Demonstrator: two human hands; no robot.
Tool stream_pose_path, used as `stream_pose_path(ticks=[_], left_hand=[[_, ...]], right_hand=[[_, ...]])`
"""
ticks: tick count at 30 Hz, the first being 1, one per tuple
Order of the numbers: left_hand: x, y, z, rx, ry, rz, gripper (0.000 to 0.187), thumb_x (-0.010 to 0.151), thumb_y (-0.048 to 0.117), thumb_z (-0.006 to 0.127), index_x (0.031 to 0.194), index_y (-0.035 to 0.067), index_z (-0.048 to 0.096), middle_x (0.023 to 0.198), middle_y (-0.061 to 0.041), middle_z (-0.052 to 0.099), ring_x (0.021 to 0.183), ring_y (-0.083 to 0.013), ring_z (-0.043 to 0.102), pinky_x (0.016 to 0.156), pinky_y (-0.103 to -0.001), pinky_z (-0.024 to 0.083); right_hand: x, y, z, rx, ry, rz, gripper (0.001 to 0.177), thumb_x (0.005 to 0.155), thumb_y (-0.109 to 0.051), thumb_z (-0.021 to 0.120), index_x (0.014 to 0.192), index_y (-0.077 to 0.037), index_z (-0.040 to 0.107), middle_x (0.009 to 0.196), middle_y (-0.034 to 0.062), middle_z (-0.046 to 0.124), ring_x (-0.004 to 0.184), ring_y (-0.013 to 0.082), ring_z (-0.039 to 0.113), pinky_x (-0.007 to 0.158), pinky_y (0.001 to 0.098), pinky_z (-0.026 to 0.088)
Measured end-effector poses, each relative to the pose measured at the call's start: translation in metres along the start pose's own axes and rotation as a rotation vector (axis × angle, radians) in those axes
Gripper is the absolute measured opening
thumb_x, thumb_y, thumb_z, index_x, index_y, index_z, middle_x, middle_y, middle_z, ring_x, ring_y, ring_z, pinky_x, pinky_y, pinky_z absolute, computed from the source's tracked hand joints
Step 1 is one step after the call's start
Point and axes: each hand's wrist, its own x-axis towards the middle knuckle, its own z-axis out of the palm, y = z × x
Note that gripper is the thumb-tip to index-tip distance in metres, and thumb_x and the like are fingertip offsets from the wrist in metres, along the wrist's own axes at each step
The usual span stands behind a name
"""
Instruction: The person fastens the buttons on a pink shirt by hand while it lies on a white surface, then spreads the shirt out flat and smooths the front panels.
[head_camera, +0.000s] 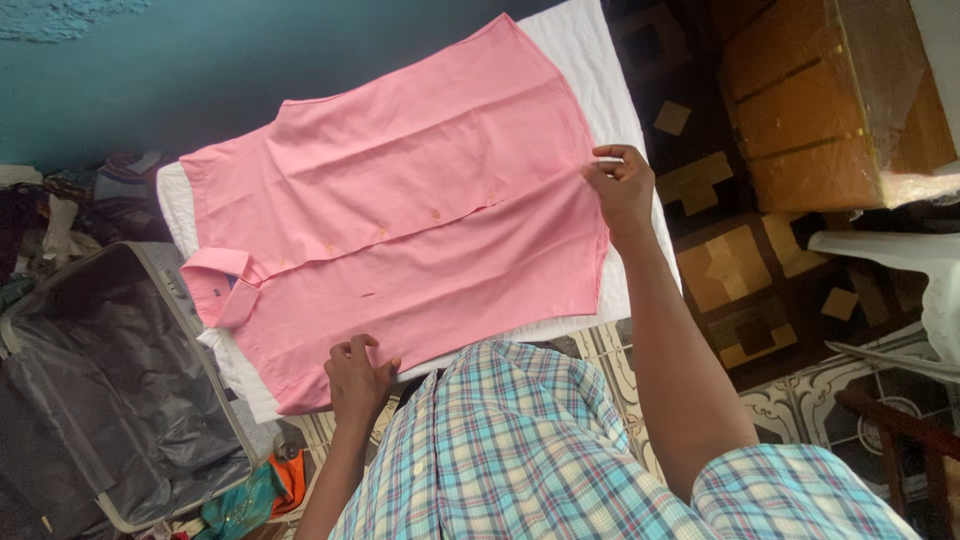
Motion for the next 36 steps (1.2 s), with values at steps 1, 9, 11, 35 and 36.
stream_pose_path(ticks=[1,9,11,35,36], left_hand=[[-0.001,0.000,0.000,-0.005,-0.009,-0.008,0.055,0.075,0.026,0.087,0.120,0.015,0.059,0.124,-0.023,0.052,0.109,-0.0434,0.053,0.084,-0.051,0.050],[0.000,-0.004,0.000,-0.005,-0.043,0.013,0.054,0.077,0.028,0.087,0.120,0.013,0.058,0.123,-0.025,0.052,0.108,-0.0438,0.053,0.081,-0.051,0.051],[-0.001,-0.004,0.002,-0.014,-0.012,0.018,0.053,0.076,0.028,0.087,0.119,0.014,0.059,0.124,-0.024,0.052,0.108,-0.0433,0.054,0.083,-0.052,0.051],[-0.002,-0.002,0.001,-0.008,0.034,0.011,0.052,0.074,0.025,0.088,0.116,0.016,0.059,0.120,-0.021,0.053,0.107,-0.0422,0.054,0.085,-0.051,0.050],[-0.002,-0.001,0.001,-0.010,0.036,0.008,0.052,0.074,0.025,0.088,0.116,0.016,0.059,0.120,-0.021,0.053,0.107,-0.0422,0.054,0.085,-0.051,0.050]], right_hand=[[-0.001,0.005,-0.003,-0.019,0.011,-0.005,0.031,0.086,-0.010,0.075,0.115,-0.006,0.067,0.091,0.0086,0.073,0.074,0.0149,0.060,0.066,0.0319,0.046],[0.003,0.009,0.008,-0.797,0.227,-0.171,0.016,0.091,-0.009,0.067,0.106,-0.007,0.071,0.099,0.0112,0.070,0.084,0.0260,0.069,0.072,0.0390,0.055],[0.006,0.001,0.019,-0.790,0.182,-0.122,0.013,0.103,-0.020,0.068,0.107,-0.008,0.071,0.102,0.0093,0.072,0.091,0.0258,0.070,0.079,0.0396,0.055],[0.003,-0.038,0.033,-0.889,0.187,-0.178,0.036,0.091,-0.001,0.069,0.126,-0.001,0.058,0.120,0.0211,0.060,0.087,0.0271,0.066,0.067,0.0394,0.055],[-0.005,-0.028,0.031,-0.949,0.199,-0.270,0.029,0.097,-0.005,0.069,0.125,-0.005,0.061,0.124,0.0174,0.061,0.100,0.0291,0.064,0.081,0.0416,0.054]])
